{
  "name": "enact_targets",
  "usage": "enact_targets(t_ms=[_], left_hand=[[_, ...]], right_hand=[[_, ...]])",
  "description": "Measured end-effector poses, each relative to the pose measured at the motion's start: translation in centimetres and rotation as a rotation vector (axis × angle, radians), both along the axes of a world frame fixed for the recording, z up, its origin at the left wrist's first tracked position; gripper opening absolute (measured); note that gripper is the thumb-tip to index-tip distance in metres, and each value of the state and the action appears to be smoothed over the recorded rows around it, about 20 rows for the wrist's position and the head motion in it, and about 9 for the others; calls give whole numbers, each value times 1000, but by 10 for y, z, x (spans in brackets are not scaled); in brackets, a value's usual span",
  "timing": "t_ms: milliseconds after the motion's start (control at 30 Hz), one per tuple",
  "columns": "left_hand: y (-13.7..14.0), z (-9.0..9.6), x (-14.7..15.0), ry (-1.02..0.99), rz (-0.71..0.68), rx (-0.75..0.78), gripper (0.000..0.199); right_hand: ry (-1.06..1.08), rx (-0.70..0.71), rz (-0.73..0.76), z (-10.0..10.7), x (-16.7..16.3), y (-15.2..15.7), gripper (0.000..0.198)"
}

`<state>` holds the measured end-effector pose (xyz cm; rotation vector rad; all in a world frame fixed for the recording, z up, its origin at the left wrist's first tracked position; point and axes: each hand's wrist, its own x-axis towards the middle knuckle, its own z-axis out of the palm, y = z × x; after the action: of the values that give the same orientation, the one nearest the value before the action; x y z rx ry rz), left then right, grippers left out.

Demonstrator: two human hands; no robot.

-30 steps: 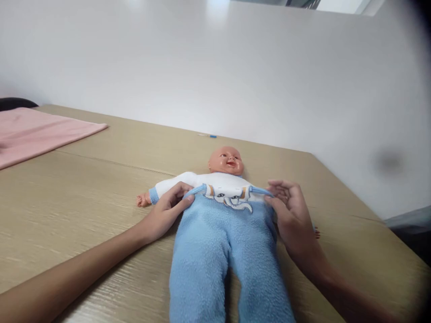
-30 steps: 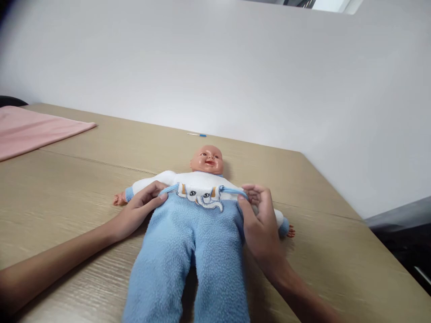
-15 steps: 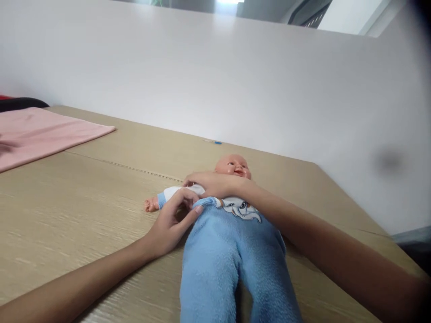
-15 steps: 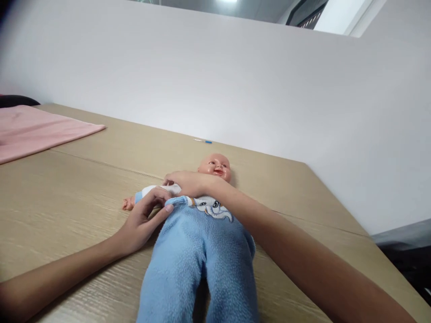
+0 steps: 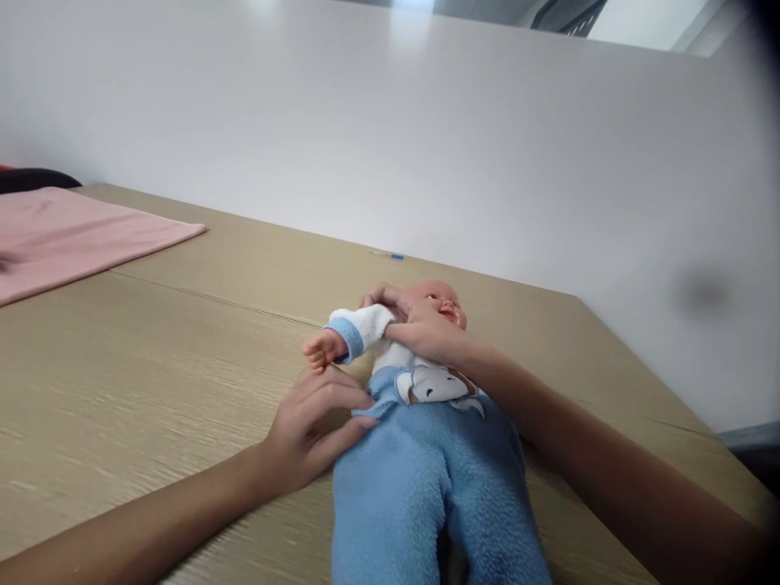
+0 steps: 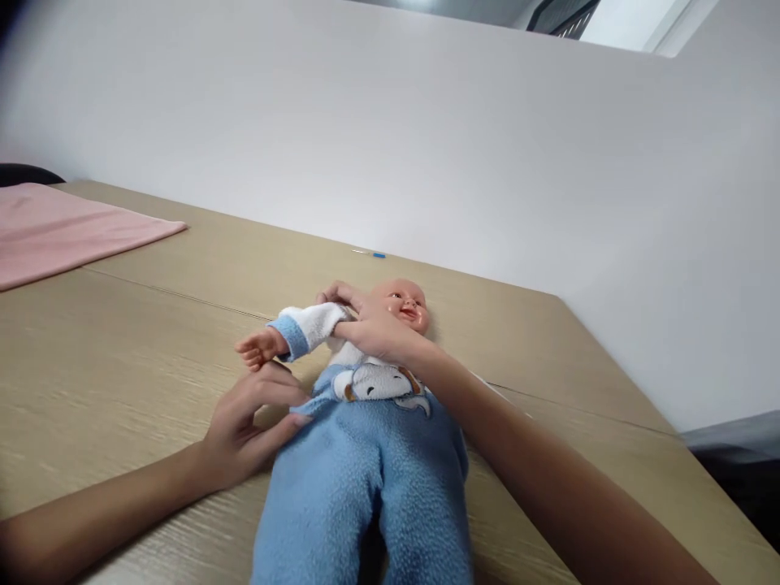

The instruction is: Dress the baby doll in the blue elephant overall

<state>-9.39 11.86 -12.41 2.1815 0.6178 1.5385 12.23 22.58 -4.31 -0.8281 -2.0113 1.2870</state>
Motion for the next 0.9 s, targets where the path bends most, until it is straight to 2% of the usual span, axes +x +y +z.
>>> enact_targets(t_ms=[167, 300, 400, 500, 600, 667, 767, 900], left_hand=[[-5, -5, -6, 57, 106, 195, 21], [-4, -16, -4, -97, 158, 174, 24], [-2, -17, 6, -258, 97, -6, 18], [-2, -9, 16, -377, 49, -297, 9], [-3, -2, 21, -464, 35, -572, 26], [-3, 0, 23, -497, 53, -706, 40], [-2, -2, 23, -500, 85, -855, 45], [2, -7, 21, -487, 123, -838, 44]], right_hand=[[132, -250, 28, 0, 5, 1, 34], [121, -305, 71, 2, 8, 0, 28], [30, -185, 111, 3, 8, -3, 19], [-133, 62, 103, 9, 6, -15, 19], [-253, 263, 5, 18, 5, -39, 23], [-287, 287, -90, 22, 5, -56, 22], [-352, 233, -178, 26, 5, -76, 30], [-403, 246, -151, 20, 5, -78, 34]])
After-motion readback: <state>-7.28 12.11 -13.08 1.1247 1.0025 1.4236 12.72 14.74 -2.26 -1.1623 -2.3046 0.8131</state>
